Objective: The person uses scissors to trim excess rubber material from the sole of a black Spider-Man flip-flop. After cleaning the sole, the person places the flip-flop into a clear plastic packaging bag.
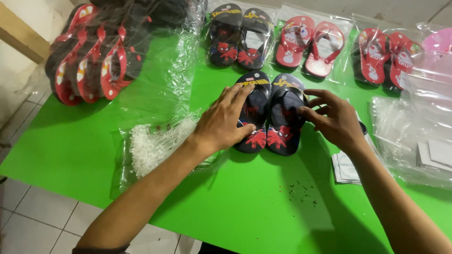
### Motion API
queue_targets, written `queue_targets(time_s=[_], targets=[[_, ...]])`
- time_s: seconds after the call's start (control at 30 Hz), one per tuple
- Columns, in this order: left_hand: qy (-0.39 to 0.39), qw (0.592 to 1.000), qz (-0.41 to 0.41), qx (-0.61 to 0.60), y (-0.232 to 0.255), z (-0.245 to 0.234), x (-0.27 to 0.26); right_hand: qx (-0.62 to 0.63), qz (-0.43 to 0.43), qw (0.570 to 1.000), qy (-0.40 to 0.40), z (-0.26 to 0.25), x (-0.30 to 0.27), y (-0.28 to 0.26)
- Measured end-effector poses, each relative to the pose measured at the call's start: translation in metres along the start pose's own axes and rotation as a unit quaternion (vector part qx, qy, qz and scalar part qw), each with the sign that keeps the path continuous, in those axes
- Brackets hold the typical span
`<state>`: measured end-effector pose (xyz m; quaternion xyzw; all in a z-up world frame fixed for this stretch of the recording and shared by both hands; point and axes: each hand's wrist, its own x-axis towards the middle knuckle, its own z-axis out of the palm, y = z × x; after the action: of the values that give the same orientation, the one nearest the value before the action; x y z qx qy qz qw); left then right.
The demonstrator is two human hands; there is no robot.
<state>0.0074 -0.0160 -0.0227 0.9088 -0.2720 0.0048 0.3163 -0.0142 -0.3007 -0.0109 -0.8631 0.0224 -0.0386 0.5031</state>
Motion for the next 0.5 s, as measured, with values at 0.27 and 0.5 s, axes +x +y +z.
queue_targets(time_s=[0.27,0.5], targets=[[0.089,0.993,0.070,0.031,0.000,-0.058,-0.083,-0.091,0.011,0.995,-0.037,-0.028,-0.057,-0.022],[-0.003,0.986,-0.025,0.163,-0.050,-0.049,-0.153,-0.132,0.005,0.991,0.006,-0.055,-0.110,-0.025]])
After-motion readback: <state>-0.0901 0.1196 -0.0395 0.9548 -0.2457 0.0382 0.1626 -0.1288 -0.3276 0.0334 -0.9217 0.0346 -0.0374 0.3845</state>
